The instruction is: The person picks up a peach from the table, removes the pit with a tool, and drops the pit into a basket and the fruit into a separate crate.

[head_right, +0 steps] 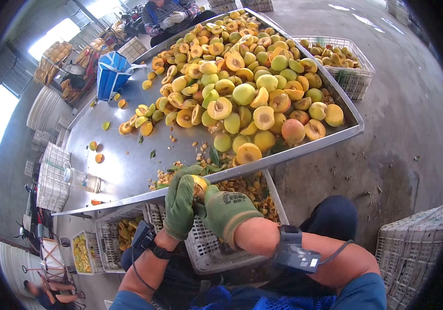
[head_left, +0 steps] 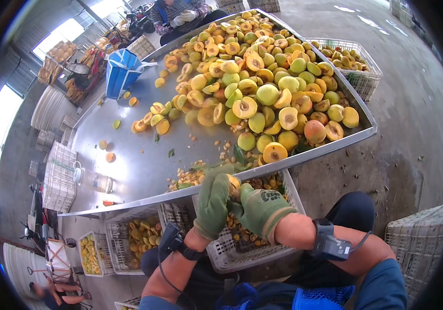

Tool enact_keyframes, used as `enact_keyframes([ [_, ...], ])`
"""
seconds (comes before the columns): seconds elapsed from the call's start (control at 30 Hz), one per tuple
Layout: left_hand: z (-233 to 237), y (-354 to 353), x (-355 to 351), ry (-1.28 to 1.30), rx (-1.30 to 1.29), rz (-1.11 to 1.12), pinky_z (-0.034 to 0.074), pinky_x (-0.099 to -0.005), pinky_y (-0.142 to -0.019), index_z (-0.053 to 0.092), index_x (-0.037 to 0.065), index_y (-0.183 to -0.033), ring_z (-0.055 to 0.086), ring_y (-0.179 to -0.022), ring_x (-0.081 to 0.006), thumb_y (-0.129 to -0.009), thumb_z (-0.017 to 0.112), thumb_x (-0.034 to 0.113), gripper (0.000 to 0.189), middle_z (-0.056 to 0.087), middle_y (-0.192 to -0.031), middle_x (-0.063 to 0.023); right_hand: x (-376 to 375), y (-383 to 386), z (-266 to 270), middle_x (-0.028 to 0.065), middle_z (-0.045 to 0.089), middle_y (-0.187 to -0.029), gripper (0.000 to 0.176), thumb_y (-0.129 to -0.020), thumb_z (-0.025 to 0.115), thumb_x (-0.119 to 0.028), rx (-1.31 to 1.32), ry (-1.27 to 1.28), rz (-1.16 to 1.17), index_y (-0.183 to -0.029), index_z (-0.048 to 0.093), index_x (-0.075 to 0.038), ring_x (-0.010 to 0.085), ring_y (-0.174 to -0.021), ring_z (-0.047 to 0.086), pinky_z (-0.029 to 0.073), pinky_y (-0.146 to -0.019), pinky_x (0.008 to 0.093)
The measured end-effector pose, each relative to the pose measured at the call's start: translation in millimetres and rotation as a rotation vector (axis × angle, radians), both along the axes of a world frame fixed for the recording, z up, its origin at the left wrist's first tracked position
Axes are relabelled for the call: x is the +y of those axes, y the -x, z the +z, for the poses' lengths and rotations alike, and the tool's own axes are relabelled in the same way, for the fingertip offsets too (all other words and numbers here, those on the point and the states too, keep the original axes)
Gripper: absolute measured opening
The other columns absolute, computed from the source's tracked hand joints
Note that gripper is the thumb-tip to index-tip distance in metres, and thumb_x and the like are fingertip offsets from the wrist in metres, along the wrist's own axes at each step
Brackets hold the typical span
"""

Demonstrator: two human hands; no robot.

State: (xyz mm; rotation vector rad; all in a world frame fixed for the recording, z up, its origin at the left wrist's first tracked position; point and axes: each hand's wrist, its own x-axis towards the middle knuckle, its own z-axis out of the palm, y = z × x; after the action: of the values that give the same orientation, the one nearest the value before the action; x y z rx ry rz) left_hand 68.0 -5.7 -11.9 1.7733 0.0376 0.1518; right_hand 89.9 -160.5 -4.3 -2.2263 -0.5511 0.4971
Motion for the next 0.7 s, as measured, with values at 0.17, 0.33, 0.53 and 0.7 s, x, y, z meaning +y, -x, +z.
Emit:
enact_keyframes([
  [0.17,-9,4,-1,-0.155,-0.053,0.009,0.048,-0.0340,-0.098,0.057,0.000,-0.128,0.060,-0.108,-0.0187,-0.111,0.039,0.030,0.038,0.061,-0.123,-0.0126,5,2,-8,0.0262,0.070,-0.090,0.040,-0.097,0.059,-0.040,0.008,0.084,-0.019,-0.105,0.060,-0.001,0.0448,-0.086,0.069,0.054,-0.075,0.0532],
  [0.33,-10,5,-9,-0.225,-0.160,0.077,0.047,-0.0358,-0.100,0.055,-0.002,-0.129,0.060,-0.109,-0.0219,-0.111,0.039,0.030,0.040,0.061,-0.124,-0.0153,4,3,-1,0.0268,0.070,-0.092,0.040,-0.097,0.057,-0.040,0.056,0.062,-0.015,-0.104,0.061,-0.001,0.0448,-0.089,0.069,0.054,-0.078,0.0529],
  [0.53,-21,7,-4,-0.379,-0.241,0.020,0.047,-0.0413,-0.102,0.053,-0.005,-0.131,0.062,-0.111,-0.0297,-0.111,0.037,0.029,0.042,0.062,-0.124,-0.0195,-3,0,0,0.0259,0.071,-0.096,0.041,-0.097,0.057,-0.040,0.135,0.043,0.065,-0.107,0.065,-0.001,0.0444,-0.092,0.068,0.053,-0.082,0.0513],
  [0.7,-22,3,5,-0.546,-0.397,-0.049,0.049,-0.0419,-0.101,0.052,-0.004,-0.133,0.064,-0.110,-0.0334,-0.112,0.036,0.027,0.041,0.061,-0.127,-0.0224,-14,-9,14,0.0243,0.071,-0.099,0.040,-0.098,0.056,-0.039,0.146,-0.004,0.187,-0.108,0.067,-0.003,0.0434,-0.094,0.069,0.054,-0.083,0.0498],
])
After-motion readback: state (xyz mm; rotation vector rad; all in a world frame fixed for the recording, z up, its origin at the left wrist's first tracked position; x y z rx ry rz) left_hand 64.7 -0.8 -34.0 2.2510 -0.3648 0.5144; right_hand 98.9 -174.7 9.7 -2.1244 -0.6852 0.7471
